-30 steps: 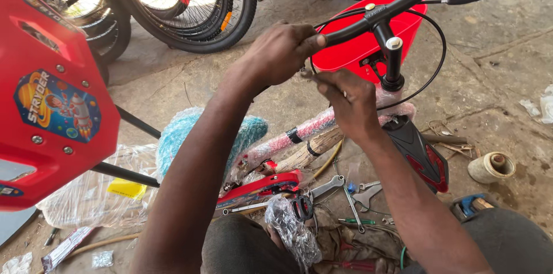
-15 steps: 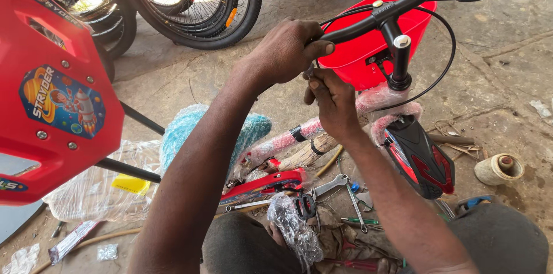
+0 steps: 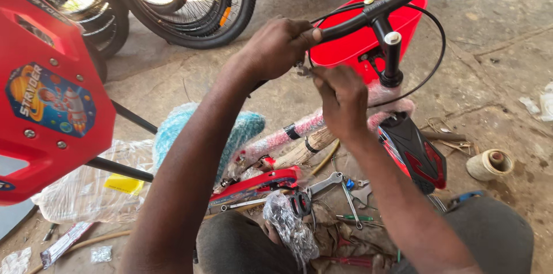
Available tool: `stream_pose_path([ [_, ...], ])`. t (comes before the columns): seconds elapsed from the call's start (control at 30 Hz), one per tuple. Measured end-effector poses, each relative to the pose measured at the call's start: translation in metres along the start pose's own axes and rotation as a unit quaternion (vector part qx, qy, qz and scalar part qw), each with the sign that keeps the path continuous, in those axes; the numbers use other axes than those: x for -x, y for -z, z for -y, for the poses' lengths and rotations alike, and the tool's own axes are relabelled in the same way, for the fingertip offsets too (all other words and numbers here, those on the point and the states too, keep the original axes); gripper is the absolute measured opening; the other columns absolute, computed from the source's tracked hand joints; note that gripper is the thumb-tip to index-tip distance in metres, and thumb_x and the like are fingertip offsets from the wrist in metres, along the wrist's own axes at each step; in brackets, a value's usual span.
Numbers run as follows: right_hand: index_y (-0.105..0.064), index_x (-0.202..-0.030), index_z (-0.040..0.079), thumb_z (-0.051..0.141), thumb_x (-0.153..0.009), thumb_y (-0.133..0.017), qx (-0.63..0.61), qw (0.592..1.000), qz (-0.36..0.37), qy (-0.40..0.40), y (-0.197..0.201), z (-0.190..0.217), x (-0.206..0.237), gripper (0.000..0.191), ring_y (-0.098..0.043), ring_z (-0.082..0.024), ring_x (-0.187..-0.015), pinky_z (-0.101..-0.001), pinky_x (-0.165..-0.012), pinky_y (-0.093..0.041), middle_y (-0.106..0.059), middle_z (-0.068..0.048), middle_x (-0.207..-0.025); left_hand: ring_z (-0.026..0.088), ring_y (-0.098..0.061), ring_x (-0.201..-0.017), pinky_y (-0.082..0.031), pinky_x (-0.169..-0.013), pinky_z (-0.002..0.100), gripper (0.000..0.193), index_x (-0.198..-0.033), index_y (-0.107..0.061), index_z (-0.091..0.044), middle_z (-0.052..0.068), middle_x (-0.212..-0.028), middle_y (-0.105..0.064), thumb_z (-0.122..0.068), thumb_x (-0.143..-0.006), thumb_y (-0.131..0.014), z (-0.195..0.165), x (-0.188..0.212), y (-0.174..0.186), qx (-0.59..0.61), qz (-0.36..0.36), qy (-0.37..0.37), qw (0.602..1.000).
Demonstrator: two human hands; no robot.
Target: The person is assembling a red children's bicycle, focusing on the handlebar area. They use a screwdriver to tighten the brake lever and gear shifter on the left handlebar, then move to the right handlebar to secure the grip and brake lever. The person also adjusts the brake cable tension and tightens the stem bolts.
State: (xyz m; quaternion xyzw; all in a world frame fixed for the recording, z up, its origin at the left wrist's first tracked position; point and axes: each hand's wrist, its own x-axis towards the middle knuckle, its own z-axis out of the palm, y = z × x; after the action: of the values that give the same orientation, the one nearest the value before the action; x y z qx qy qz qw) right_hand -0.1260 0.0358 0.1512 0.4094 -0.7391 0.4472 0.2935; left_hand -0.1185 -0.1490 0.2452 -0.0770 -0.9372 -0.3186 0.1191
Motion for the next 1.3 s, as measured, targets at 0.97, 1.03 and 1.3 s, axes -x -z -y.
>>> stream_pose_path([
  [0.97, -0.074, -0.106, 0.009, 0.019, -0.101, -0.066, -0.005, 1.000, -0.011, 0.007, 0.002, -0.006, -0.014, 0.014, -0.059, -0.025, -0.089, -0.0421, -0.082, -0.044, -0.063, -0.006, -0.090, 0.031, -0.073, -0.087, -0.053, -0.080, 0.047, 0.040, -0.107, -0.074, -0.006, 0.016, -0.087, -0.074, -0.042, -0.100, -0.057, -0.007, 0.002, 0.000, -0.053, -0.005, 0.014, 0.998],
  [1.03, -0.075, -0.103, 0.009, 0.017, -0.098, -0.070, 0.096, 0.991, 0.004, 0.094, 0.011, -0.015, -0.025, 0.010, -0.056, -0.030, -0.090, -0.0472, -0.083, -0.039, -0.060, -0.008, -0.087, 0.032, -0.073, -0.087, -0.052, -0.079, 0.048, 0.040, -0.108, -0.074, -0.006, 0.016, -0.087, -0.074, -0.041, -0.100, -0.057, -0.005, 0.003, 0.001, -0.047, -0.011, -0.010, 0.999],
  [1.3, -0.073, -0.100, 0.009, 0.015, -0.103, -0.070, 0.059, 0.998, 0.015, 0.030, -0.016, -0.043, -0.008, 0.007, -0.061, -0.024, -0.084, -0.0446, -0.083, -0.044, -0.065, -0.003, -0.088, 0.029, -0.073, -0.082, -0.053, -0.075, 0.046, 0.042, -0.105, -0.074, -0.004, 0.014, -0.082, -0.073, -0.042, -0.101, -0.057, -0.001, -0.001, 0.000, -0.016, -0.004, -0.020, 1.000],
])
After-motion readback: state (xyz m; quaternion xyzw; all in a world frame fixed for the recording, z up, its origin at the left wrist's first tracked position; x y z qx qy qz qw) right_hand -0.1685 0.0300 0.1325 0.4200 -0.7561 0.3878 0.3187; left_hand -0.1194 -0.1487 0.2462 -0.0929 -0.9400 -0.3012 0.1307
